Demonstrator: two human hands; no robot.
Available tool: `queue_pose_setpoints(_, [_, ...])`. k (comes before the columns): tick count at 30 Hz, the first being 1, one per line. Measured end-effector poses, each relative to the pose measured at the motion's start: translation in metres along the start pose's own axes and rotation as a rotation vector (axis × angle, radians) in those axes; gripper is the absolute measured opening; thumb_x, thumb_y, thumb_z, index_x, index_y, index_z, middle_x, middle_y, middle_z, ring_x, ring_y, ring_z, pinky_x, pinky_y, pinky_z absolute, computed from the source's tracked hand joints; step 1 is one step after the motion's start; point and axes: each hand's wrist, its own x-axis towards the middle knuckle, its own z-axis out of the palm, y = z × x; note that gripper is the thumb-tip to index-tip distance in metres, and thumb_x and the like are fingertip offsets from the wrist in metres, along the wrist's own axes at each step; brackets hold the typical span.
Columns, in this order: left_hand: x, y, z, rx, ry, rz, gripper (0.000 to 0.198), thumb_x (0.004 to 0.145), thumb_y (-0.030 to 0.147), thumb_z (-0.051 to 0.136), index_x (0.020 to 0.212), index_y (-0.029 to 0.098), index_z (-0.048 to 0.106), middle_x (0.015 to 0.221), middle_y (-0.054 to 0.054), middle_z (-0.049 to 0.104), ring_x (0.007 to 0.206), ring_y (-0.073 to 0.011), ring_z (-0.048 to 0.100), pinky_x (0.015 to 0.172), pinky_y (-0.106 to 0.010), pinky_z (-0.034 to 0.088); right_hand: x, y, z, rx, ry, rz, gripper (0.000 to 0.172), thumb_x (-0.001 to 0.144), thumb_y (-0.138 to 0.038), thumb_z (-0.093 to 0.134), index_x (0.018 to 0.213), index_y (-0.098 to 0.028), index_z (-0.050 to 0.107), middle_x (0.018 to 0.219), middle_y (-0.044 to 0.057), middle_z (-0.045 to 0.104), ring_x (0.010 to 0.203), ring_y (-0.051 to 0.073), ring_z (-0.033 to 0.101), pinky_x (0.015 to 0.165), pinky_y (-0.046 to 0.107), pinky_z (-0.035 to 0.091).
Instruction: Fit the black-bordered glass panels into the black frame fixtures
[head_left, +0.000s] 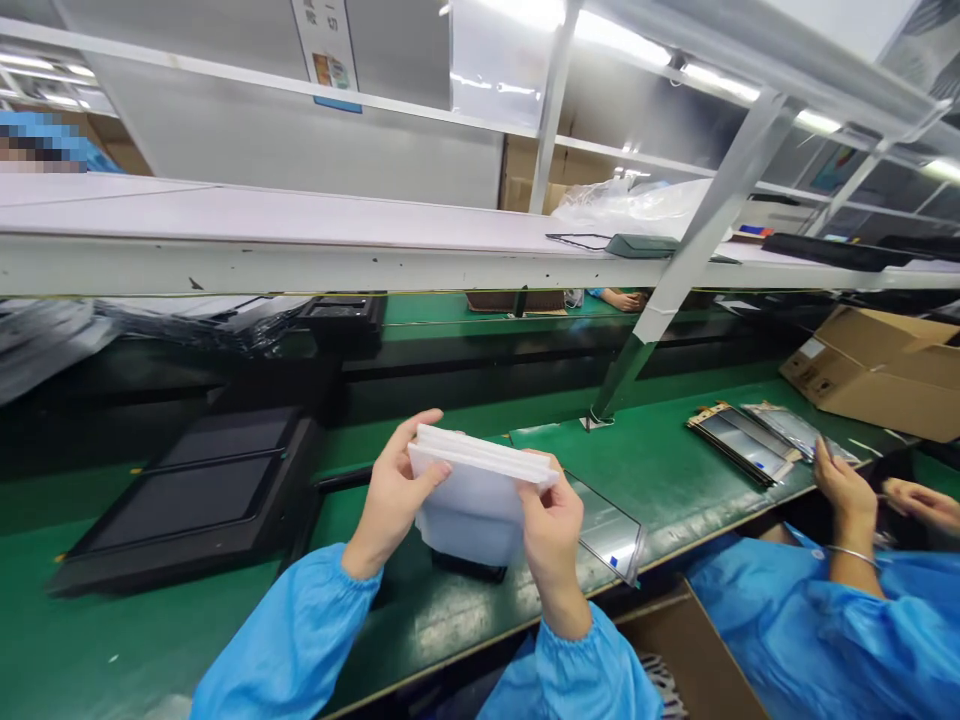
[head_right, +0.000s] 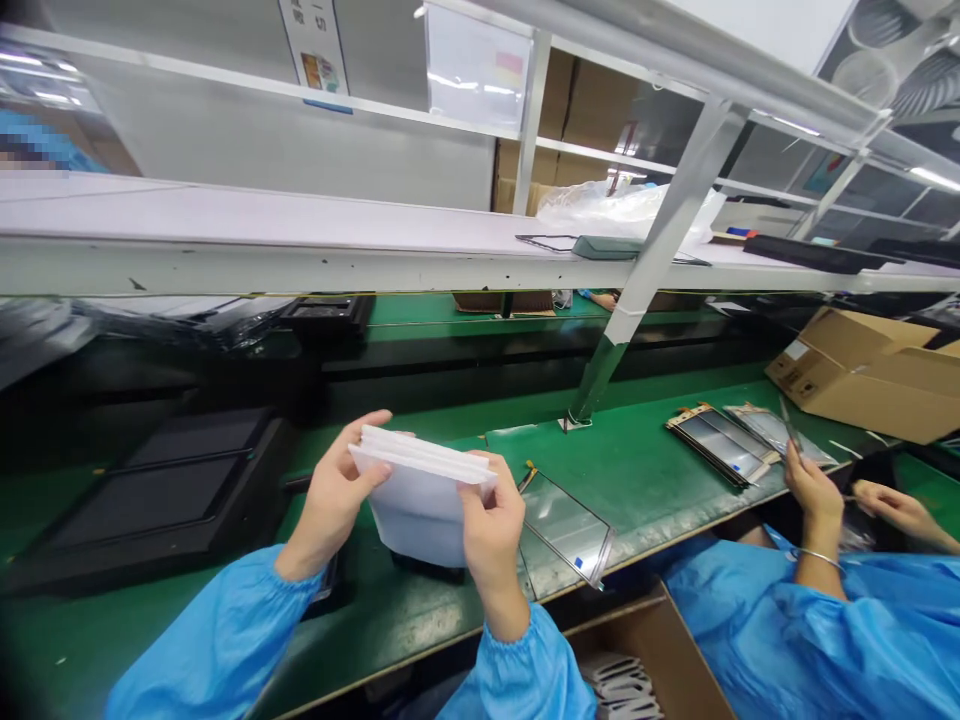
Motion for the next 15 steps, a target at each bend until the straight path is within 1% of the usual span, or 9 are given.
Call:
queue_pose_setpoints(2, [0.005,0.001,-0.005,0.050,0.009,-0.028,0.041,0.058,0.031,0.100,0.092,0.017,0.081,0.085,-0.008,0.082,0.080,-0.0284,0.075,0.072,-0.035,0.059,0.001,0.001,-0.003,0.020,-0.052,-0.007,0.029,0.091,-0.047,0.076,0.110,-0.025,0.079,0.113,0.009,0.076,0.107,0.030,0.071,0.095,0.044,0.058])
queue_pose_setpoints(3, [0.008,0.002,-0.007,0.057,0.031,-0.027,0.036,0.057,0.031,0.100,0.083,0.017,0.080,0.082,-0.009,0.081,0.077,-0.0282,0.074,0.070,-0.034,0.058,0.001,0.004,-0.006,0.037,-0.085,-0.005,0.043,0.086,-0.050,0.082,0.120,-0.025,0.076,0.121,0.010,0.076,0.113,0.032,0.071,0.098,0.045,0.058])
queue_pose_setpoints(4, [0.011,0.003,-0.009,0.051,0.057,-0.017,0.034,0.057,0.034,0.100,0.078,0.016,0.080,0.081,-0.009,0.081,0.076,-0.0279,0.074,0.069,-0.035,0.058,0.000,0.008,-0.010,0.053,-0.121,0.003,0.063,0.079,-0.052,0.087,0.133,-0.025,0.071,0.130,0.011,0.074,0.120,0.033,0.070,0.101,0.046,0.058])
queue_pose_setpoints(6, [0.018,0.008,-0.012,0.027,0.101,0.011,0.036,0.061,0.041,0.097,0.080,0.017,0.080,0.082,-0.009,0.081,0.077,-0.0280,0.074,0.070,-0.036,0.059,-0.005,0.020,-0.017,0.063,-0.210,0.038,0.101,0.069,-0.050,0.095,0.156,-0.025,0.051,0.146,0.013,0.067,0.132,0.034,0.065,0.109,0.046,0.055])
queue_pose_setpoints(8, [0.026,0.016,-0.012,-0.003,0.129,0.040,0.039,0.064,0.047,0.094,0.084,0.018,0.080,0.084,-0.008,0.082,0.081,-0.0283,0.075,0.074,-0.037,0.060,-0.011,0.032,-0.025,0.020,-0.294,0.085,0.120,0.066,-0.044,0.098,0.166,-0.026,0.034,0.155,0.014,0.060,0.136,0.033,0.063,0.113,0.045,0.051])
queue_pose_setpoints(10, [0.035,0.027,-0.008,-0.029,0.154,0.095,0.039,0.066,0.047,0.094,0.088,0.018,0.079,0.088,-0.007,0.082,0.085,-0.0274,0.075,0.077,-0.036,0.061,-0.017,0.044,-0.029,-0.046,-0.332,0.127,0.127,0.063,-0.037,0.099,0.168,-0.027,0.029,0.155,0.014,0.060,0.135,0.032,0.064,0.113,0.045,0.051])
queue_pose_setpoints(12, [0.047,0.044,-0.002,-0.050,0.203,0.210,0.037,0.068,0.041,0.094,0.091,0.016,0.079,0.091,-0.006,0.082,0.087,-0.0254,0.075,0.082,-0.036,0.061,-0.021,0.054,-0.030,-0.076,-0.284,0.159,0.127,0.058,-0.030,0.100,0.167,-0.026,0.035,0.149,0.012,0.065,0.131,0.031,0.066,0.112,0.045,0.052])
queue_pose_setpoints(14, [0.062,0.069,0.000,-0.070,0.283,0.367,0.038,0.070,0.038,0.095,0.092,0.014,0.076,0.094,-0.004,0.081,0.093,-0.0228,0.075,0.093,-0.036,0.061,-0.025,0.064,-0.027,-0.066,-0.205,0.183,0.112,0.060,-0.027,0.096,0.160,-0.025,0.045,0.138,0.009,0.072,0.124,0.029,0.070,0.109,0.044,0.055])
queue_pose_setpoints(15, [0.069,0.085,-0.002,-0.072,0.324,0.454,0.039,0.072,0.038,0.095,0.094,0.013,0.075,0.098,-0.003,0.081,0.099,-0.0218,0.074,0.100,-0.036,0.058,-0.027,0.069,-0.025,-0.056,-0.166,0.193,0.099,0.064,-0.027,0.093,0.154,-0.024,0.052,0.130,0.008,0.076,0.118,0.028,0.072,0.105,0.043,0.057])
